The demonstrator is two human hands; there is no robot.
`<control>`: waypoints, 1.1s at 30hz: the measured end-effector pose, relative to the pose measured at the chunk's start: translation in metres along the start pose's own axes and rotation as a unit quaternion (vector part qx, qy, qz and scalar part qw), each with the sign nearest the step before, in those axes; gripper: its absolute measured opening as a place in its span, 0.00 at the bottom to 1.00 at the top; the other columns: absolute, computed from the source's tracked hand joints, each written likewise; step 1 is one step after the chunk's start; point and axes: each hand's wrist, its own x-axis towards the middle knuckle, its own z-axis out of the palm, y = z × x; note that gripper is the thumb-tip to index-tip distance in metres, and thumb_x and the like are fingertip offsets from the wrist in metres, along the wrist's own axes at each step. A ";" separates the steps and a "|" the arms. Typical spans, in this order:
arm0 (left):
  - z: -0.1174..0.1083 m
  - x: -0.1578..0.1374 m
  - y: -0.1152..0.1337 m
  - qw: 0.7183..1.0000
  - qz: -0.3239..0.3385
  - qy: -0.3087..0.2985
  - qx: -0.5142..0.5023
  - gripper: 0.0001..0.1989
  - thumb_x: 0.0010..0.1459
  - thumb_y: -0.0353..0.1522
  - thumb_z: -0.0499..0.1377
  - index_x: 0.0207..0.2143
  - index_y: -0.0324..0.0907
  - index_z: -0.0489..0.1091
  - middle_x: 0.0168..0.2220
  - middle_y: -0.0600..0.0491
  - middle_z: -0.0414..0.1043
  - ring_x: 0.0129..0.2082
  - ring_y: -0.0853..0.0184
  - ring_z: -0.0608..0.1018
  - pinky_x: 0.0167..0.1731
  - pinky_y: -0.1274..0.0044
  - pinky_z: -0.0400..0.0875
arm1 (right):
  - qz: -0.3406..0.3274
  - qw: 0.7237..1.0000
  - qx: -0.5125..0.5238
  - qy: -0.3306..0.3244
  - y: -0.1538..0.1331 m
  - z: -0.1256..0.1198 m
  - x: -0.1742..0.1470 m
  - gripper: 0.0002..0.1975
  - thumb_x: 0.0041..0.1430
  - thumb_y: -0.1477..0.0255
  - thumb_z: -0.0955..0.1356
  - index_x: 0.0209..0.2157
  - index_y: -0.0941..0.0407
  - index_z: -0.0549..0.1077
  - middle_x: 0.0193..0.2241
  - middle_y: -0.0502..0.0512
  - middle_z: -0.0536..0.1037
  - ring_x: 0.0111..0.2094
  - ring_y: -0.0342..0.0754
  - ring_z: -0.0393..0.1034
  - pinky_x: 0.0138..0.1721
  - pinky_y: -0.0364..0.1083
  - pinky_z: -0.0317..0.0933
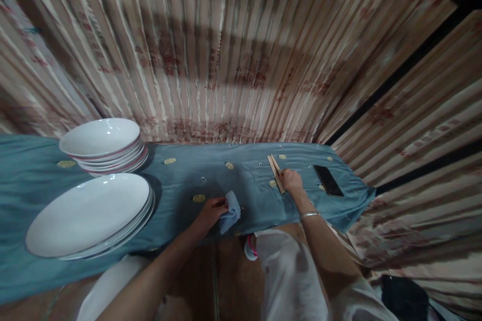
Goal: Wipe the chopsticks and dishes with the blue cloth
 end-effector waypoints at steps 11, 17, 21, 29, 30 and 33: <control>-0.001 -0.001 0.001 1.000 -0.001 0.004 0.007 0.09 0.37 0.34 0.66 0.24 0.38 0.77 0.23 0.53 0.75 0.27 0.64 0.74 0.31 0.75 0.65 | -0.012 1.000 -0.011 0.013 0.003 0.003 0.000 0.21 0.68 0.65 0.57 0.42 0.63 0.75 0.41 0.74 0.77 0.45 0.57 0.74 0.45 0.50 0.63; 0.000 -0.002 0.003 1.000 -0.004 0.014 0.014 0.09 0.36 0.34 0.66 0.23 0.39 0.76 0.23 0.52 0.75 0.29 0.62 0.75 0.31 0.75 0.66 | -0.023 0.999 -0.009 0.022 0.001 0.004 -0.008 0.20 0.65 0.59 0.61 0.45 0.60 0.72 0.43 0.68 0.77 0.48 0.55 0.72 0.45 0.46 0.61; 0.000 -0.003 0.003 1.000 -0.007 0.013 0.002 0.09 0.36 0.34 0.66 0.23 0.39 0.76 0.23 0.52 0.75 0.29 0.63 0.75 0.32 0.75 0.66 | -0.033 0.999 -0.009 0.012 -0.004 0.006 -0.011 0.15 0.65 0.62 0.62 0.45 0.58 0.72 0.43 0.63 0.77 0.47 0.52 0.73 0.44 0.43 0.59; -0.002 -0.003 -0.001 1.000 0.011 0.000 -0.026 0.10 0.35 0.36 0.66 0.22 0.38 0.76 0.21 0.53 0.74 0.24 0.67 0.72 0.29 0.76 0.64 | -0.035 0.999 0.001 0.019 -0.009 0.005 -0.012 0.13 0.63 0.68 0.64 0.45 0.61 0.72 0.43 0.69 0.77 0.47 0.54 0.72 0.45 0.46 0.60; -0.002 -0.003 -0.001 0.999 0.015 0.002 -0.034 0.10 0.35 0.35 0.66 0.22 0.38 0.76 0.20 0.53 0.74 0.24 0.67 0.72 0.28 0.76 0.64 | -0.040 0.999 0.010 0.030 -0.011 0.005 -0.014 0.14 0.63 0.69 0.64 0.46 0.63 0.71 0.44 0.70 0.76 0.48 0.56 0.71 0.47 0.47 0.59; -0.004 -0.005 -0.001 0.997 0.023 0.004 -0.071 0.10 0.33 0.35 0.66 0.21 0.38 0.76 0.19 0.54 0.73 0.23 0.68 0.72 0.28 0.77 0.63 | -0.067 0.992 0.080 0.071 -0.026 0.007 -0.027 0.18 0.62 0.69 0.64 0.50 0.64 0.70 0.49 0.73 0.74 0.52 0.57 0.69 0.49 0.49 0.59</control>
